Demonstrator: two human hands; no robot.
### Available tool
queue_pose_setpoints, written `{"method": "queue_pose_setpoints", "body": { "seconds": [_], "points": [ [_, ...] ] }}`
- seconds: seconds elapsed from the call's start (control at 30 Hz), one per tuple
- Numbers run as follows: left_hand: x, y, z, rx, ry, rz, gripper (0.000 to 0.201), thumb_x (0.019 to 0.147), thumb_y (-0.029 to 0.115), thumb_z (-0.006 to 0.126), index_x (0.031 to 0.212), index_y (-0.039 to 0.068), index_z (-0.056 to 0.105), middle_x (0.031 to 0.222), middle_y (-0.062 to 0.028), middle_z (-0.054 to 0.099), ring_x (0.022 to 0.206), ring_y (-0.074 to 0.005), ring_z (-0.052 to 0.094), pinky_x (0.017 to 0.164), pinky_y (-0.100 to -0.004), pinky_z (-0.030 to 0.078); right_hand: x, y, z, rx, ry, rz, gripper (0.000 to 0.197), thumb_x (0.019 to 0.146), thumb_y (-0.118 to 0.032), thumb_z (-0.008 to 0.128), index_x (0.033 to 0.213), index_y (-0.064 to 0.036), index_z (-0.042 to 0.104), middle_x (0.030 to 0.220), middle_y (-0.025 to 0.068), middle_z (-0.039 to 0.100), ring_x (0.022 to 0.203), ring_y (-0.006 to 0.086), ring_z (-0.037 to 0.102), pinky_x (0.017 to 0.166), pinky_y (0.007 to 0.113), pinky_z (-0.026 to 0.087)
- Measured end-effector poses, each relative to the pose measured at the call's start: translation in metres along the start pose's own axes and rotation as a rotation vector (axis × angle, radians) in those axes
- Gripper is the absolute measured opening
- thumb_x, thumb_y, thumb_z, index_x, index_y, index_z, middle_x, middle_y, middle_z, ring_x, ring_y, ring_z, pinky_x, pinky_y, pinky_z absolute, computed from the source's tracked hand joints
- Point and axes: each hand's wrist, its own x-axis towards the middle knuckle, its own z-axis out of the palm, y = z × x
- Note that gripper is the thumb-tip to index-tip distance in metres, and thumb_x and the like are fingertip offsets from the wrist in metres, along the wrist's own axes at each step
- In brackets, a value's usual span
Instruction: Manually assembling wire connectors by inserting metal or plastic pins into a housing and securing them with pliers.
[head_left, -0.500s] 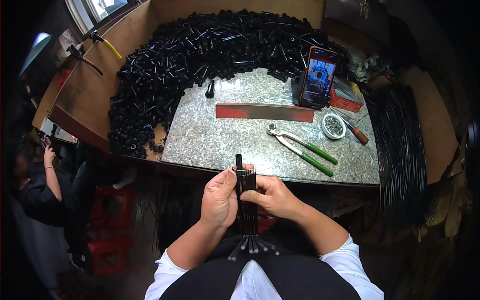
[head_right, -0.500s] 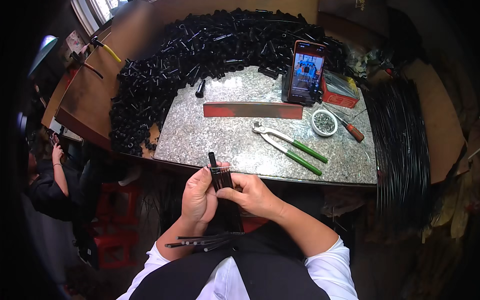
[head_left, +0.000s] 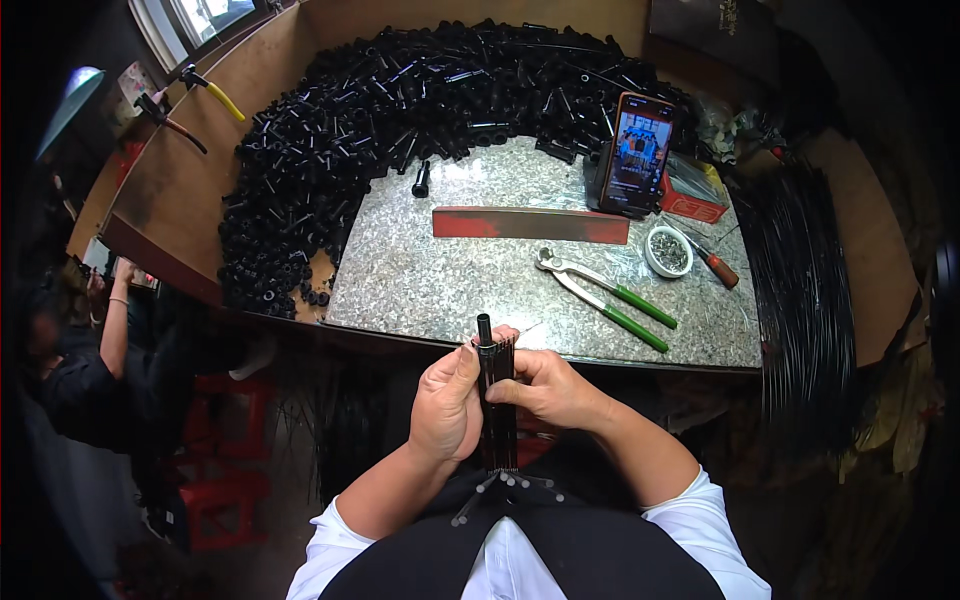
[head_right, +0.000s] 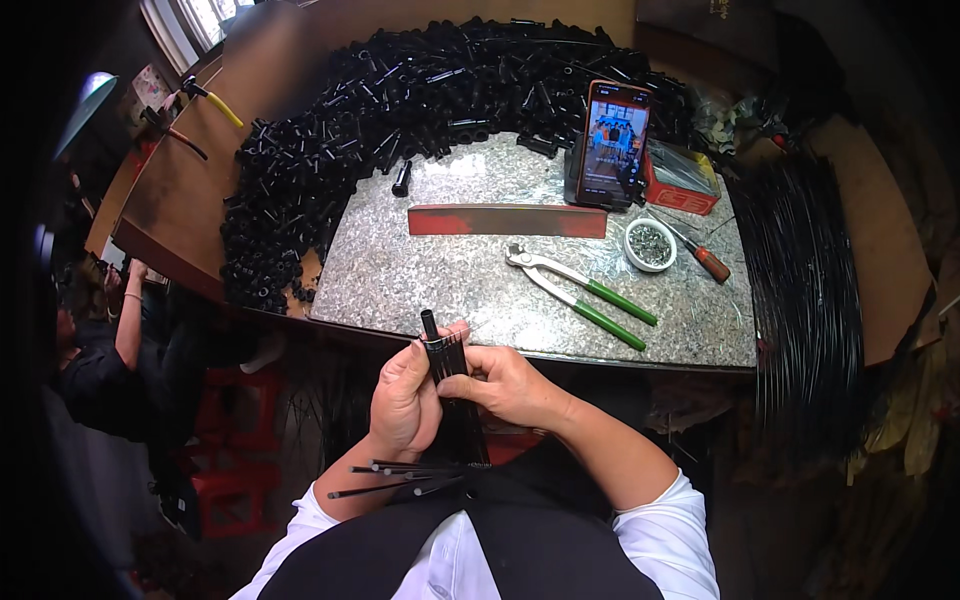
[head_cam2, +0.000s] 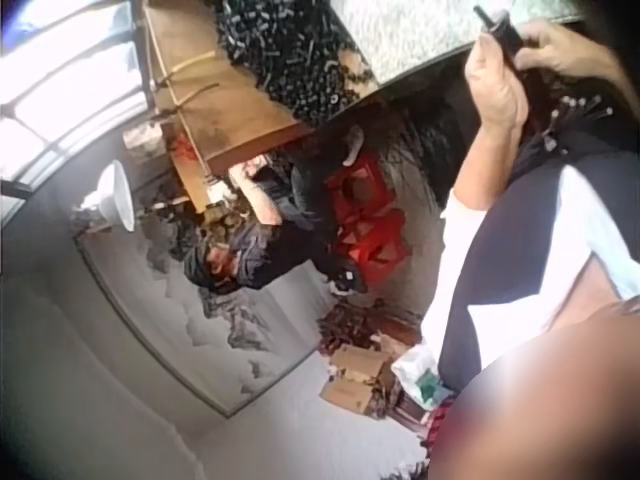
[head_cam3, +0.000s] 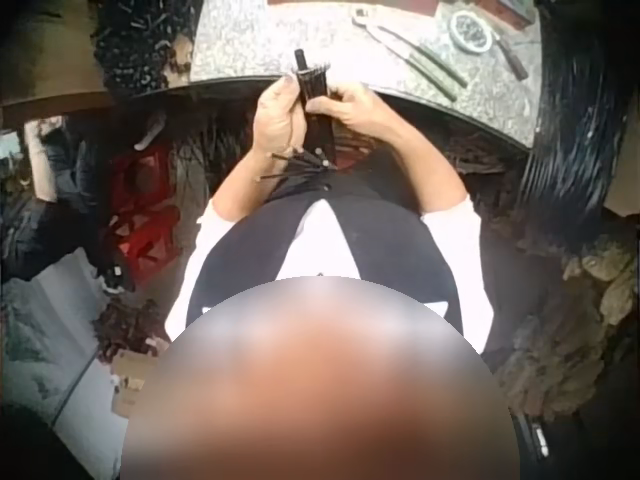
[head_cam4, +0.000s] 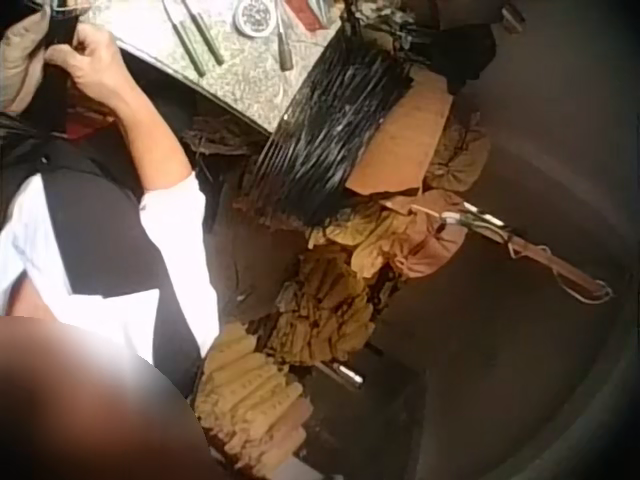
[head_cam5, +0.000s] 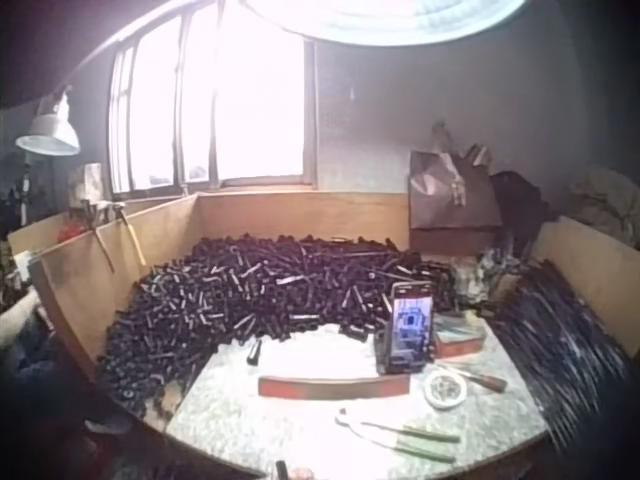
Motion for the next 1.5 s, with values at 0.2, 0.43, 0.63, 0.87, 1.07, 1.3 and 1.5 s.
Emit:
{"method": "queue_pose_setpoints", "body": {
  "seconds": [0.2,0.43,0.63,0.87,1.07,1.3,1.5],
  "points": [
    [-0.003,-0.006,0.004,0.029,0.035,0.032,0.038,0.100,0.024,0.044,0.119,-0.007,0.055,0.127,-0.0209,0.054,0.121,-0.0269,0.051,0.106,-0.0386,0.036,-0.003,0.006,0.002,-0.102,0.027,-0.031,0.018,0.089,-0.018,0.064,0.089,0.0002,0.066,0.067,-0.0032,0.053,0.063,0.0040,0.045,0.056,0.023,0.038],
    [0.004,0.004,0.001,-0.008,-0.116,-0.015,0.030,0.101,0.025,0.040,0.115,0.000,0.046,0.115,-0.0204,0.059,0.114,-0.0265,0.055,0.100,-0.0381,0.042,-0.011,-0.007,0.007,-0.314,0.112,-0.003,0.018,0.089,-0.018,0.064,0.087,-0.0001,0.064,0.067,-0.0002,0.057,0.062,0.0046,0.048,0.056,0.024,0.041],
    [0.007,0.008,-0.012,-0.240,-0.224,-0.137,0.027,0.100,0.024,0.043,0.115,0.002,0.043,0.110,-0.0181,0.057,0.104,-0.0239,0.058,0.092,-0.0351,0.046,-0.016,-0.044,-0.018,-0.703,-0.107,-0.030,0.016,0.082,-0.015,0.068,0.083,-0.0005,0.063,0.075,0.0141,0.063,0.070,0.0279,0.063,0.065,0.035,0.048],
    [0.009,0.003,-0.023,-0.355,-0.271,-0.204,0.044,0.098,0.026,0.047,0.132,-0.003,0.043,0.108,-0.0132,0.056,0.092,-0.0215,0.055,0.085,-0.0346,0.044,0.043,-0.095,-0.068,-1.197,0.278,-0.294,0.010,0.082,-0.009,0.065,0.083,0.0006,0.063,0.077,0.0139,0.064,0.072,0.0284,0.062,0.065,0.035,0.049],
    [0.007,0.006,-0.015,-0.226,-0.206,-0.149,0.045,0.100,0.030,0.041,0.130,-0.004,0.045,0.104,-0.0107,0.058,0.091,-0.0178,0.056,0.083,-0.0318,0.045,0.161,-0.078,-0.126,-1.780,0.549,-0.331,0.011,0.079,-0.002,0.056,0.089,0.0023,0.059,0.093,0.0172,0.059,0.090,0.0347,0.060,0.077,0.039,0.051],
    [0.005,0.010,-0.008,-0.085,-0.115,-0.126,0.047,0.101,0.031,0.039,0.129,-0.006,0.044,0.102,-0.0120,0.059,0.094,-0.0186,0.056,0.083,-0.0311,0.047,0.225,-0.049,-0.171,-1.917,0.782,-0.070,0.017,0.082,-0.009,0.054,0.093,-0.0013,0.063,0.096,0.0164,0.061,0.092,0.0309,0.062,0.079,0.040,0.053],
    [0.002,0.013,-0.008,-0.114,-0.129,-0.155,0.047,0.101,0.031,0.039,0.130,-0.006,0.045,0.104,-0.0121,0.059,0.094,-0.0179,0.056,0.084,-0.0311,0.046,0.217,-0.062,-0.166,-2.004,0.598,0.036,0.018,0.081,-0.011,0.054,0.095,-0.0027,0.062,0.090,0.0149,0.066,0.091,0.0300,0.062,0.075,0.039,0.054]
  ]
}}
